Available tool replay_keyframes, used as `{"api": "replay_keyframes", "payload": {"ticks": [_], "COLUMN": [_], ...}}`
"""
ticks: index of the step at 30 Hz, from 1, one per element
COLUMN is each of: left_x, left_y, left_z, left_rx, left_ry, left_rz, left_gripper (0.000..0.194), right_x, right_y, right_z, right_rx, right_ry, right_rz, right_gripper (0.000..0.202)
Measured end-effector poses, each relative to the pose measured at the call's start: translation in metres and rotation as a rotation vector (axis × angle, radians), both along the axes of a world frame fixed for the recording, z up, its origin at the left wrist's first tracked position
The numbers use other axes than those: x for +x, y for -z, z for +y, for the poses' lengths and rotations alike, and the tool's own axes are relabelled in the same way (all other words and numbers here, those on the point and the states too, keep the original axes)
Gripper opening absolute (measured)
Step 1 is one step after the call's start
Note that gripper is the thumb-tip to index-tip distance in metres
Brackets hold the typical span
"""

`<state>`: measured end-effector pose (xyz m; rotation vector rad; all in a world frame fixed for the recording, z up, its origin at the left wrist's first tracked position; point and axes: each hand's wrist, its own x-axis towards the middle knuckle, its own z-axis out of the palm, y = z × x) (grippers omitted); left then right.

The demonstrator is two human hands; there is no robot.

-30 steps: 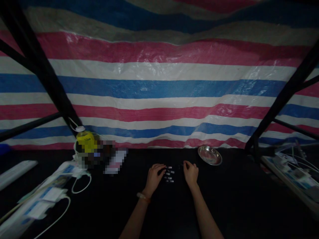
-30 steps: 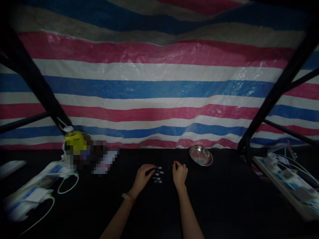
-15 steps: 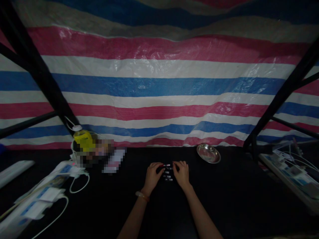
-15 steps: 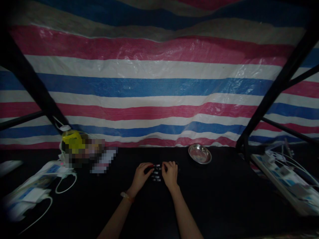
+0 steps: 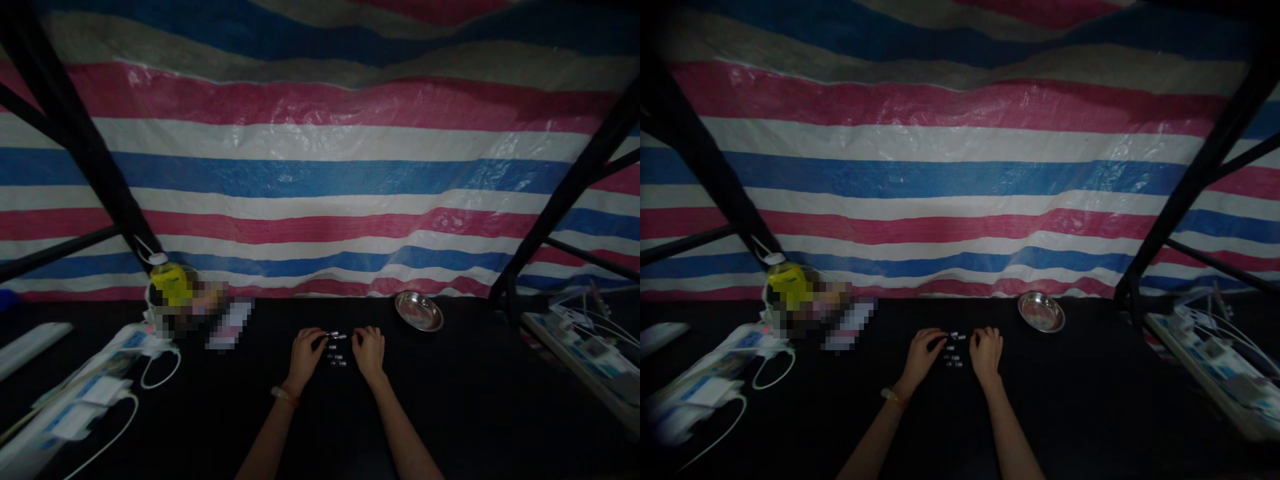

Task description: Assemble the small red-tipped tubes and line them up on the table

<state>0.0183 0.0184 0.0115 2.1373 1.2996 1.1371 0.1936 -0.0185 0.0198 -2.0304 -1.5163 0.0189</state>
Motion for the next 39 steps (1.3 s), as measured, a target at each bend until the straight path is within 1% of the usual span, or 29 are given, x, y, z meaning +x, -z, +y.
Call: {"api": "replay_keyframes", "payload": {"ticks": [3,5,11,19,30,33,39], "left_x": [0.000,0.000,0.001,0.002,0.002,0.002,0.003], "left_y": [-0.001,-0.002,-0.003,-0.002,-0.003,-0.002,0.004], "left_z": [-0.001,-0.001,-0.001,-0.001,-0.002,-0.002,-0.002], "left_rx": [0.003,0.005,-0.019,-0.036,-0.023,-0.015,0.026], "left_ry": [0.002,0.009,0.009,0.008,-0.013,-0.017,-0.005], "left_rz": [0.004,0.018,0.060,0.099,0.115,0.129,0.139], "left_gripper": [0.018,0.018,0.019,0.020,0.021,0.022,0.026], "right_x": [0.002,0.001,-0.007,-0.011,-0.012,-0.013,-0.018], "right_y": [0.000,0.000,-0.002,-0.007,-0.004,-0.004,-0.005], "right_z": [0.000,0.000,-0.001,-0.004,-0.003,-0.003,-0.004], "right_rx": [-0.007,-0.008,-0.014,-0.023,-0.026,-0.023,-0.047], "right_ry": [0.046,0.044,-0.062,-0.124,-0.168,-0.162,-0.070], "right_rz": [-0.020,-0.028,-0.015,0.000,0.006,-0.017,-0.130], "right_gripper": [0.024,0.023,0.020,0.016,0.016,0.017,0.020]}}
